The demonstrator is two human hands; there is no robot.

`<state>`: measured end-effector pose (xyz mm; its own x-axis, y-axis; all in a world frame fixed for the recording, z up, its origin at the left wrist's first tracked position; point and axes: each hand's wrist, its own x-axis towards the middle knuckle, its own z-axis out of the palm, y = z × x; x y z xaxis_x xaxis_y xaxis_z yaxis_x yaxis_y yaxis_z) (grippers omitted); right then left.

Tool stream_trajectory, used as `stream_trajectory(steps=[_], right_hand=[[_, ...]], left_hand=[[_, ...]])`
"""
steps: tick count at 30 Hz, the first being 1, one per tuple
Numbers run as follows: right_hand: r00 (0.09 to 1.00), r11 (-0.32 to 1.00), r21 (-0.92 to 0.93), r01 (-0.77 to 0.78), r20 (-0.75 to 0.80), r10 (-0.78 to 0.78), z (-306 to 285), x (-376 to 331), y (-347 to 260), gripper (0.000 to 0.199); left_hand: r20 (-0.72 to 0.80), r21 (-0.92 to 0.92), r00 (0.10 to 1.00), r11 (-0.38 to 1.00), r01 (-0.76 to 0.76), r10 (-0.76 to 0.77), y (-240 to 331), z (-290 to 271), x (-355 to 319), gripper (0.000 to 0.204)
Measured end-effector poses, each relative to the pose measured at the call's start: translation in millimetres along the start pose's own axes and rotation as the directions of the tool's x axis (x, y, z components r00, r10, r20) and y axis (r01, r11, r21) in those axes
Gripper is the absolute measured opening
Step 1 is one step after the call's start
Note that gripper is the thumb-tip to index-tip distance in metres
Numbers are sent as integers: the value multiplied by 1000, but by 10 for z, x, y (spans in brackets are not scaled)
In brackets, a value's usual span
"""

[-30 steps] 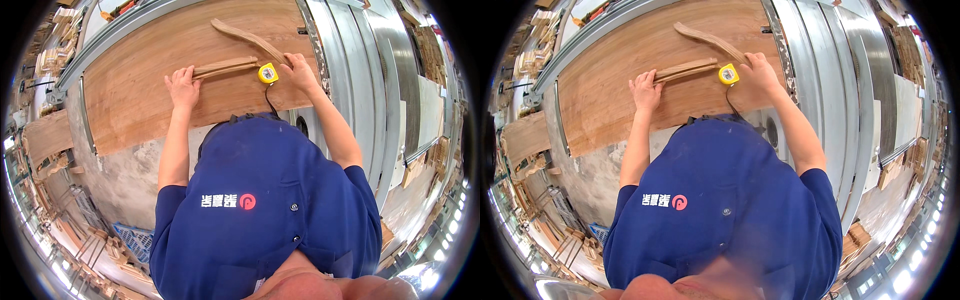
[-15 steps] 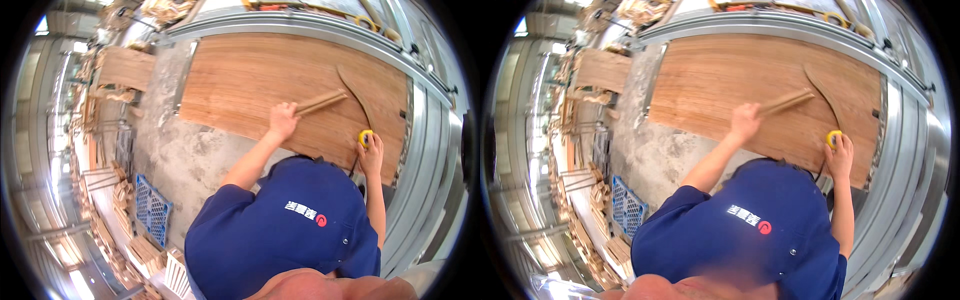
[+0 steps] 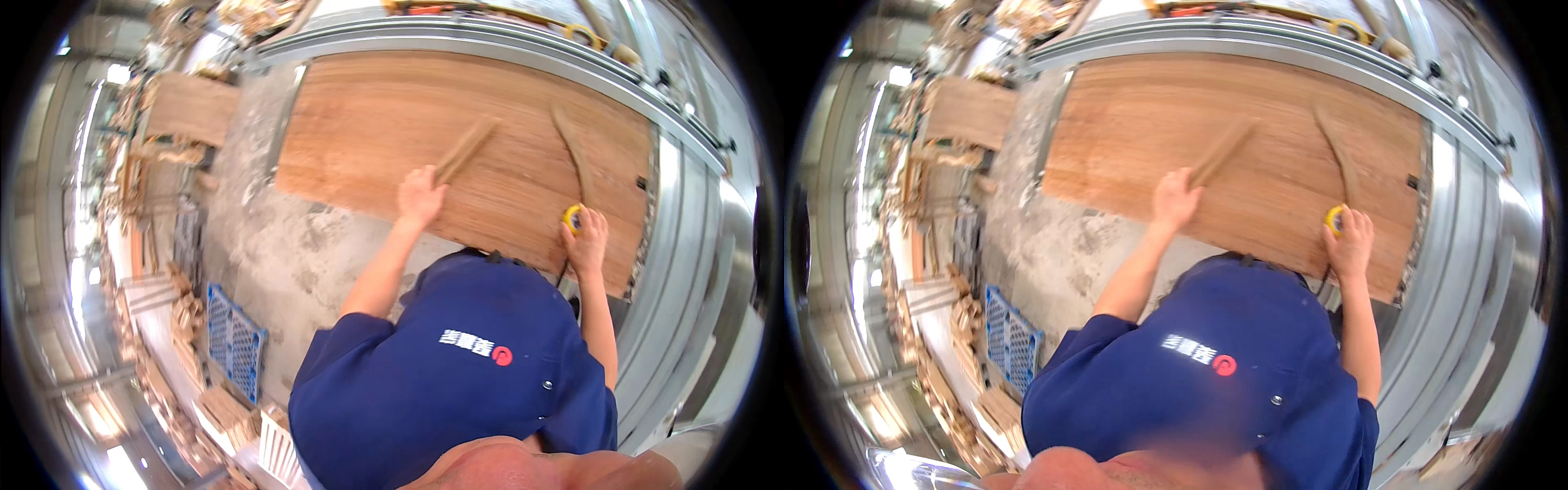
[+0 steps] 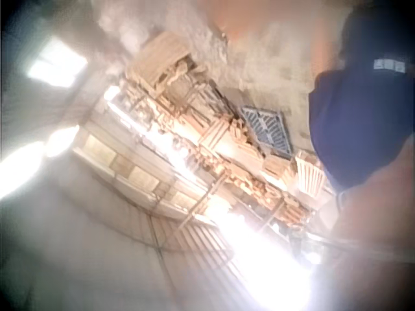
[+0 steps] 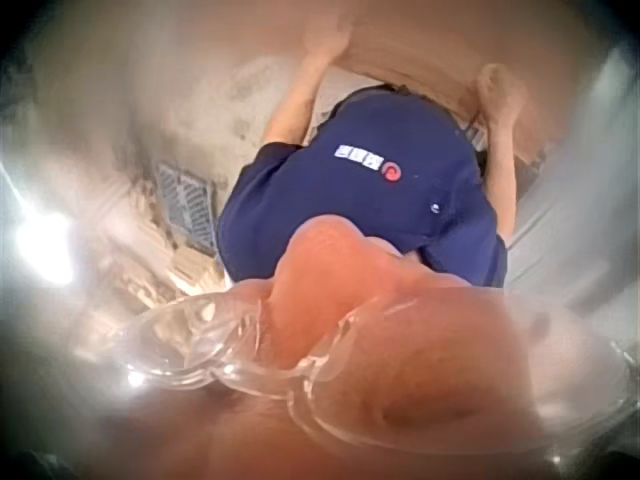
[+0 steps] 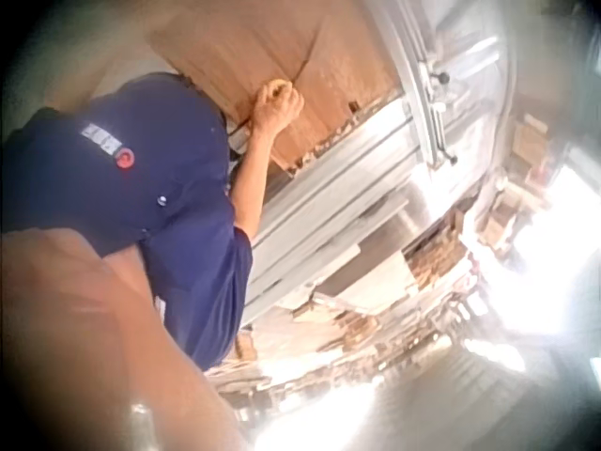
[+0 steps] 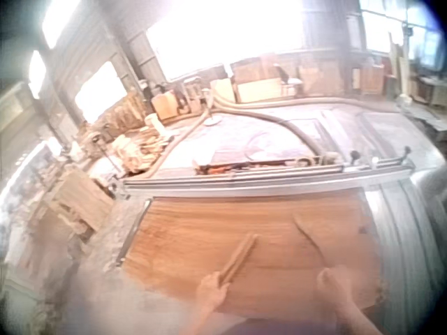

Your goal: The person handles several thin wood pieces, measuring their thickness and width using a tape measure and an L-square, and then measures the dimensions of a larger wood panel on a machine table.

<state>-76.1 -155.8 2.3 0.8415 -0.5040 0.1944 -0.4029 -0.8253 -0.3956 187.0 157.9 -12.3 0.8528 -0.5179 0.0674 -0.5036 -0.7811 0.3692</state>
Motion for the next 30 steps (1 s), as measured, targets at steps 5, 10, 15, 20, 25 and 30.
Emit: stream_trajectory(steps=[5, 10, 15, 20, 25, 30], right_hand=[[992, 991, -124, -55, -121, 40, 43, 117, 106, 55], [994, 995, 13, -95, -61, 96, 52, 242, 235, 57], [990, 992, -18, -129, -63, 127, 155, 297, 194, 60], [984, 985, -29, -171, -65, 168, 237, 257, 211, 60], [980, 984, -115, -139, -161, 120, 345, 120, 172, 65], [959, 968, -143, -205, -226, 169, 465, -37, 53, 67]], left_hand=[[-5, -45, 996, 995, 84, -84, -147, 90, -65, 49], [-17, -21, 998, 998, 65, -65, -180, 130, 8, 49], [-18, 13, 997, 997, 74, -73, -284, 128, 133, 50], [-48, -1, 998, 999, 33, -33, -376, 174, 352, 53], [184, -260, 970, 943, 206, -161, -614, 124, 647, 48], [122, -249, 989, 967, -46, 79, -426, -294, 1087, 45]])
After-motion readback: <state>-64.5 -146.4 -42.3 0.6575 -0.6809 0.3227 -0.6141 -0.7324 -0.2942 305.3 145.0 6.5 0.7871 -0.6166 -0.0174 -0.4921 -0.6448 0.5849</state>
